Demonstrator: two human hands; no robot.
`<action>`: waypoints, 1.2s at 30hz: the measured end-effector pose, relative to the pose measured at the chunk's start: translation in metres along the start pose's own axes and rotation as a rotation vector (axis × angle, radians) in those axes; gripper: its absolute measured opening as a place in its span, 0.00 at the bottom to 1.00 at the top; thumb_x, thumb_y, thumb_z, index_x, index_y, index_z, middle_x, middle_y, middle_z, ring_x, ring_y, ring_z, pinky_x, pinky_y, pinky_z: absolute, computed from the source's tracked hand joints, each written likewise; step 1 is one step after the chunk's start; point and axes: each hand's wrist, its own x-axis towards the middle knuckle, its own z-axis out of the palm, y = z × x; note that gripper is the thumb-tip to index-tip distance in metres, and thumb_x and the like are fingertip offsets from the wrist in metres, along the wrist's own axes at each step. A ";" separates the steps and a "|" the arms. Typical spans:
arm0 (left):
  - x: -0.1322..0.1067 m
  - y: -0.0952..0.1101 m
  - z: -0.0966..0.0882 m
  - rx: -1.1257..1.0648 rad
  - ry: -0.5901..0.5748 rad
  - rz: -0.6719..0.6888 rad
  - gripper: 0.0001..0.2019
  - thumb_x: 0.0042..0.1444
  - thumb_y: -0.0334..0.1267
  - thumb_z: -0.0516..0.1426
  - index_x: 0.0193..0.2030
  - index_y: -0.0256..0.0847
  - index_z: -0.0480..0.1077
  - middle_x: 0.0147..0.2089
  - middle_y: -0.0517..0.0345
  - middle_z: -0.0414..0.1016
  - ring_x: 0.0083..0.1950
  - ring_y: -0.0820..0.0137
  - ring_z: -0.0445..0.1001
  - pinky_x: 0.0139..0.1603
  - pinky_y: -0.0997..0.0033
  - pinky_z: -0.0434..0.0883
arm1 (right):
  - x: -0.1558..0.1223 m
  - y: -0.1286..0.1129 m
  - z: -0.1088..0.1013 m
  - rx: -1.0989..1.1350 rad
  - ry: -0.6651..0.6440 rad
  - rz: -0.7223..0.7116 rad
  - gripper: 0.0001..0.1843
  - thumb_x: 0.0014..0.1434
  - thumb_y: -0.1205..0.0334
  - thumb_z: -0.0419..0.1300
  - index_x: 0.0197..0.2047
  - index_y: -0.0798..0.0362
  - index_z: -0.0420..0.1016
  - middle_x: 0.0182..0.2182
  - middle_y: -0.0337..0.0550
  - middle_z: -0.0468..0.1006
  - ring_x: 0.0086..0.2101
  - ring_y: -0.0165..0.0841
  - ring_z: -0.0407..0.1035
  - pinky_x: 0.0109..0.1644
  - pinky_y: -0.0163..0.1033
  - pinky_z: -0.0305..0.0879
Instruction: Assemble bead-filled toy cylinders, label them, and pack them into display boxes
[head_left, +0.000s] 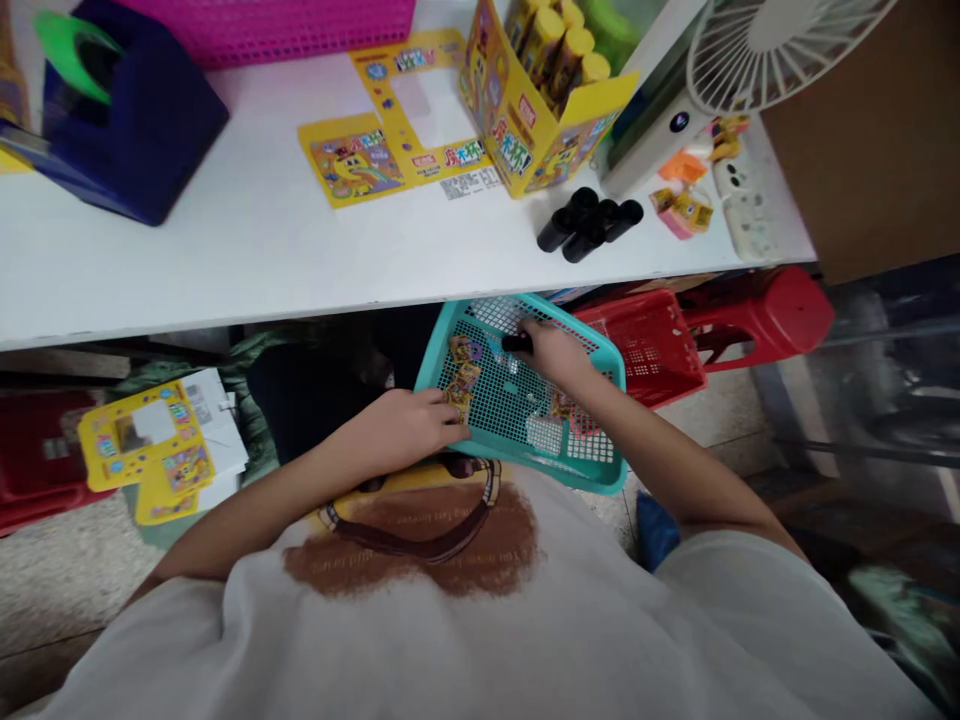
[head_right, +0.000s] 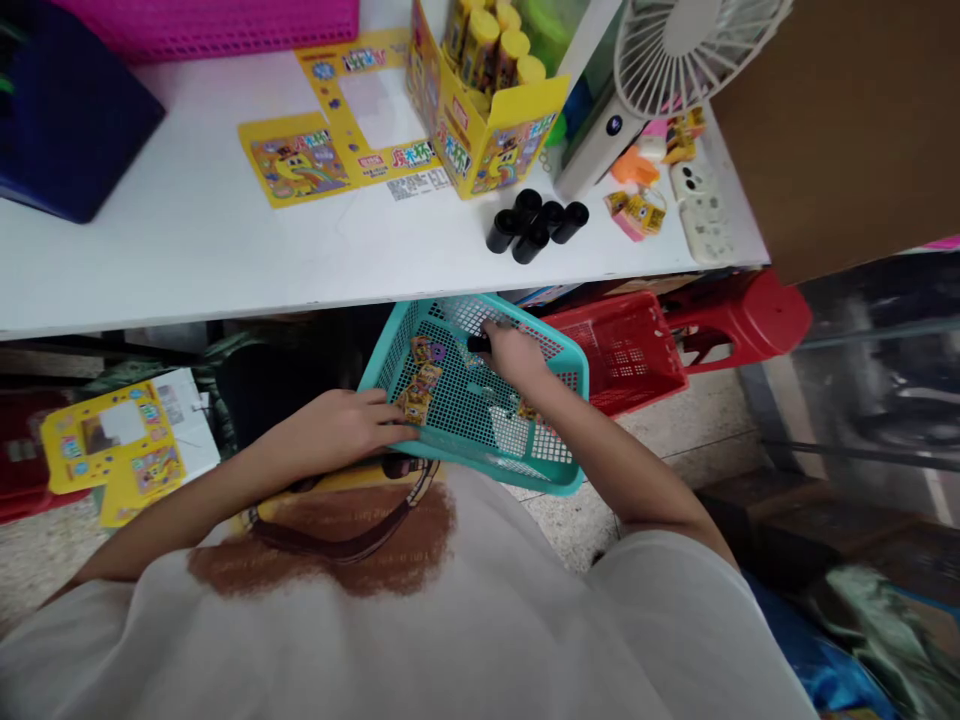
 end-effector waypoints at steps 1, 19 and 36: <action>0.000 0.000 0.000 -0.003 -0.008 -0.003 0.10 0.70 0.34 0.60 0.54 0.47 0.79 0.45 0.58 0.85 0.44 0.65 0.74 0.28 0.67 0.57 | 0.000 0.002 0.000 -0.001 -0.004 -0.010 0.21 0.69 0.57 0.62 0.62 0.53 0.73 0.51 0.58 0.83 0.48 0.49 0.79 0.48 0.45 0.73; 0.001 -0.002 0.005 -0.048 -0.015 -0.013 0.10 0.71 0.33 0.58 0.54 0.48 0.79 0.45 0.59 0.84 0.44 0.65 0.74 0.29 0.69 0.60 | -0.014 -0.058 -0.116 0.488 0.442 -0.648 0.18 0.63 0.56 0.65 0.54 0.52 0.79 0.50 0.46 0.83 0.50 0.42 0.77 0.58 0.46 0.72; -0.001 0.000 0.008 0.024 0.103 0.027 0.11 0.68 0.32 0.62 0.53 0.47 0.79 0.47 0.62 0.85 0.44 0.66 0.75 0.29 0.68 0.59 | -0.040 -0.012 -0.119 0.550 0.561 -0.399 0.23 0.73 0.42 0.54 0.59 0.47 0.76 0.52 0.48 0.82 0.56 0.44 0.76 0.66 0.53 0.70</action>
